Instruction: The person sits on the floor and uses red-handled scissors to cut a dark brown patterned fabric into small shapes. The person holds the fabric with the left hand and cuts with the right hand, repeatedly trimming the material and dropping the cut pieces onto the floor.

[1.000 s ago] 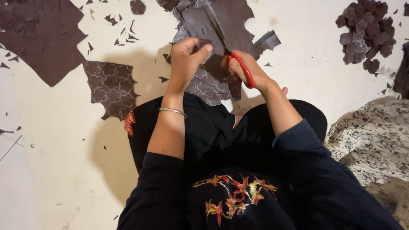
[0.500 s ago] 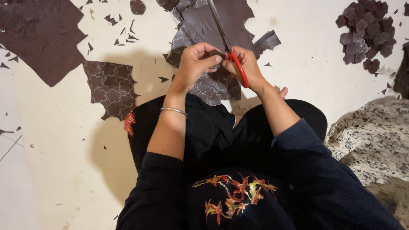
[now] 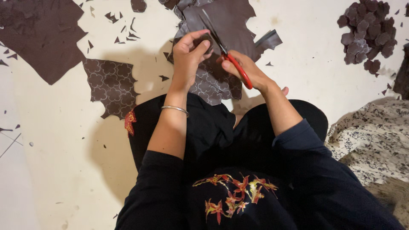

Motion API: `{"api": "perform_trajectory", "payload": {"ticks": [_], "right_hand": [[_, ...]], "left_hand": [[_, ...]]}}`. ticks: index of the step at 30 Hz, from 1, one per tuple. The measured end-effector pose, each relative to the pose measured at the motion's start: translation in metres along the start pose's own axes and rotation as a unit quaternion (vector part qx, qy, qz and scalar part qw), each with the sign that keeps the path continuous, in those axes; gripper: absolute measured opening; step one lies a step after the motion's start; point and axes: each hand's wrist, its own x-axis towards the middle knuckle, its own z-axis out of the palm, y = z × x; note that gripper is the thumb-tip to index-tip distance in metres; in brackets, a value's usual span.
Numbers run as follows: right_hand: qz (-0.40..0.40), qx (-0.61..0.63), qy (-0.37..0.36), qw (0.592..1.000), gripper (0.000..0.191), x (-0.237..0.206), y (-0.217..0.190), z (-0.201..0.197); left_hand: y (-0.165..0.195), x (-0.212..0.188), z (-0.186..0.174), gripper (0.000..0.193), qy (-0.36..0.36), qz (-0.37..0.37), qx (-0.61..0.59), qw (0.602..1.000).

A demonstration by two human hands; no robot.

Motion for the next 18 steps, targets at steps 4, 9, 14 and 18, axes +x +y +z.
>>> {"api": "perform_trajectory", "payload": {"ticks": [4,9,14,18], "right_hand": [[-0.009,0.006,-0.021,1.0,0.082,-0.0024,-0.0062,-0.0006],[0.016,0.019,-0.035,0.999,0.082,-0.0033,-0.0101,0.0011],[0.002,0.028,-0.047,0.999,0.083,-0.0027,-0.0097,0.0028],[0.01,0.029,-0.047,0.998,0.083,-0.0002,-0.0085,0.0042]], "left_hand": [[0.0045,0.0003,0.0042,0.031,0.027,0.028,0.028,0.999],[0.0079,-0.0025,0.0079,0.038,0.036,0.058,0.063,0.996],[0.0095,-0.0041,0.01,0.044,0.039,0.076,0.068,0.994],[0.0112,-0.0051,0.0107,0.046,0.038,0.09,0.082,0.992]]}}
